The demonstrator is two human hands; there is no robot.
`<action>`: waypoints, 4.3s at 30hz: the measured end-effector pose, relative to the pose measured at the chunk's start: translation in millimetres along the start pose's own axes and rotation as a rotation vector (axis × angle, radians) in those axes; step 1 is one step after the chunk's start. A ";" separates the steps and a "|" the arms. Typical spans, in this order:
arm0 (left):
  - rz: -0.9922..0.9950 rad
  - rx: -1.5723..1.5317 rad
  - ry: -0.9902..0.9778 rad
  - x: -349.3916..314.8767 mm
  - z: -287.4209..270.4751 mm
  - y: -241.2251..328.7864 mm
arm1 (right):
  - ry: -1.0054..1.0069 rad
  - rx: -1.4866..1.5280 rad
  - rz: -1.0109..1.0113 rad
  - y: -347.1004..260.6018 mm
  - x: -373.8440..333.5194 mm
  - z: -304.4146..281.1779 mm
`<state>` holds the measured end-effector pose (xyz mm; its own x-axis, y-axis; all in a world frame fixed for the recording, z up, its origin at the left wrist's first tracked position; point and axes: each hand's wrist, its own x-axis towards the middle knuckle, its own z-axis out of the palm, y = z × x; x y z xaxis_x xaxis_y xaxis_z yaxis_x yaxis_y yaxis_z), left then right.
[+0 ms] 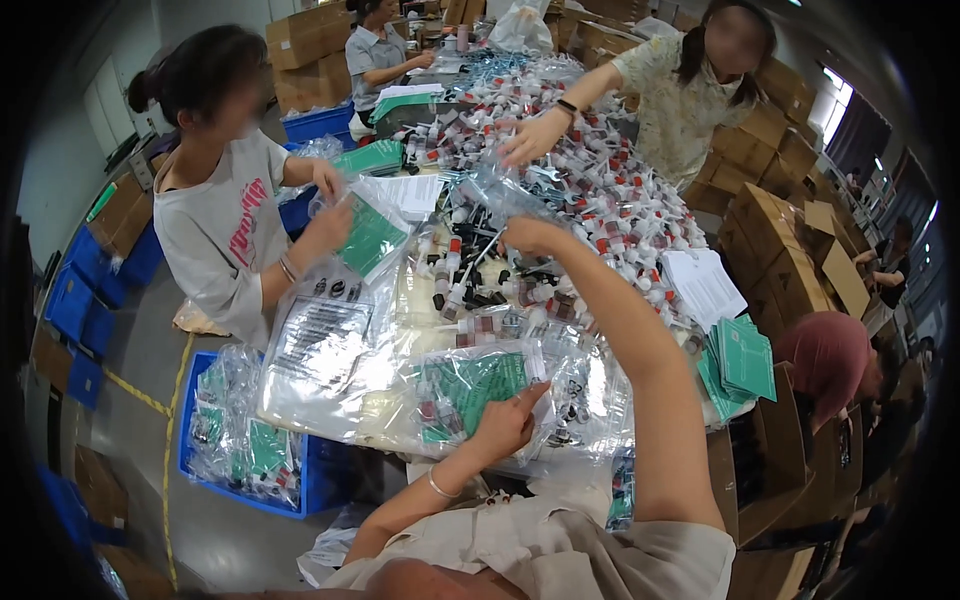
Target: Packing small plastic components and instruction manuals into plastic bags at a warehouse packing station.
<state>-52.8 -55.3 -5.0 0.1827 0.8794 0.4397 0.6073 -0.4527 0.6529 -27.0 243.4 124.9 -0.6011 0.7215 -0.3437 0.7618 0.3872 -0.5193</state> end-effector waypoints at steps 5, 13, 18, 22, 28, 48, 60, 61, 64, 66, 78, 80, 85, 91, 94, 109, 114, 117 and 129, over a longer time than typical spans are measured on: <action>0.048 -0.001 0.068 -1.7 4.1 -5.2 | -0.005 0.326 0.003 0.9 -22.7 -9.8; 0.055 0.009 0.099 -1.6 2.2 -1.2 | -0.165 0.535 -0.085 -1.9 -45.7 31.3; 0.054 0.008 0.074 1.5 1.6 -1.3 | -0.021 -0.107 -0.163 -2.3 -48.6 59.2; 0.043 0.005 0.060 0.6 -1.3 0.1 | 0.143 -0.507 -0.211 10.2 -38.8 75.2; 0.050 0.013 0.088 -0.5 1.7 -2.0 | 0.102 -0.567 -0.143 3.7 -41.3 77.8; 0.051 0.004 0.102 2.6 1.4 -1.7 | 0.455 -0.324 -0.444 24.0 -41.9 68.4; -0.016 0.013 0.052 -4.5 3.3 -1.7 | 0.328 -0.688 -0.190 16.0 16.4 87.0; -0.015 0.005 0.057 -3.5 3.8 -1.2 | 0.371 -0.612 -0.186 23.2 20.2 85.7; 0.032 -0.065 0.098 2.2 6.0 -1.1 | 0.509 -0.358 -0.280 52.3 24.6 68.8; 0.001 -0.127 0.133 -2.0 3.6 -6.5 | 0.259 0.330 -0.060 10.7 -4.2 49.7; -0.465 -0.822 0.218 11.1 -25.2 -14.2 | -0.359 1.306 -0.007 39.1 -200.6 78.5; -0.508 -0.870 0.232 17.5 -34.6 -11.9 | -0.412 1.286 0.025 49.4 -210.9 84.3; -0.143 -0.049 0.129 44.1 -56.7 17.9 | -0.409 1.018 0.137 48.9 -227.4 91.2; -0.008 0.246 -0.086 64.8 -58.3 66.9 | -0.673 1.157 0.189 45.0 -208.8 102.4; 0.014 0.269 -0.124 68.1 -56.6 79.9 | -0.639 1.037 0.048 46.2 -193.8 115.4; 0.229 0.107 0.341 52.2 -65.8 58.0 | -0.320 0.079 -0.880 51.6 -123.1 121.0; -0.016 0.053 0.312 24.0 -35.6 19.1 | -0.968 0.317 -0.238 4.1 -143.6 12.8; -0.029 0.102 0.220 15.6 -1.8 3.5 | -0.165 0.189 -0.298 3.0 -89.3 -25.5; -0.039 -0.032 0.096 12.1 6.1 -9.4 | 0.553 -1.038 -0.408 42.8 83.8 -35.6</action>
<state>-51.6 -39.5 -9.6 0.0840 0.8789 0.4696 0.5876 -0.4243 0.6890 -36.1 340.8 101.7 -0.8482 0.4893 0.2031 0.5255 0.7288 0.4390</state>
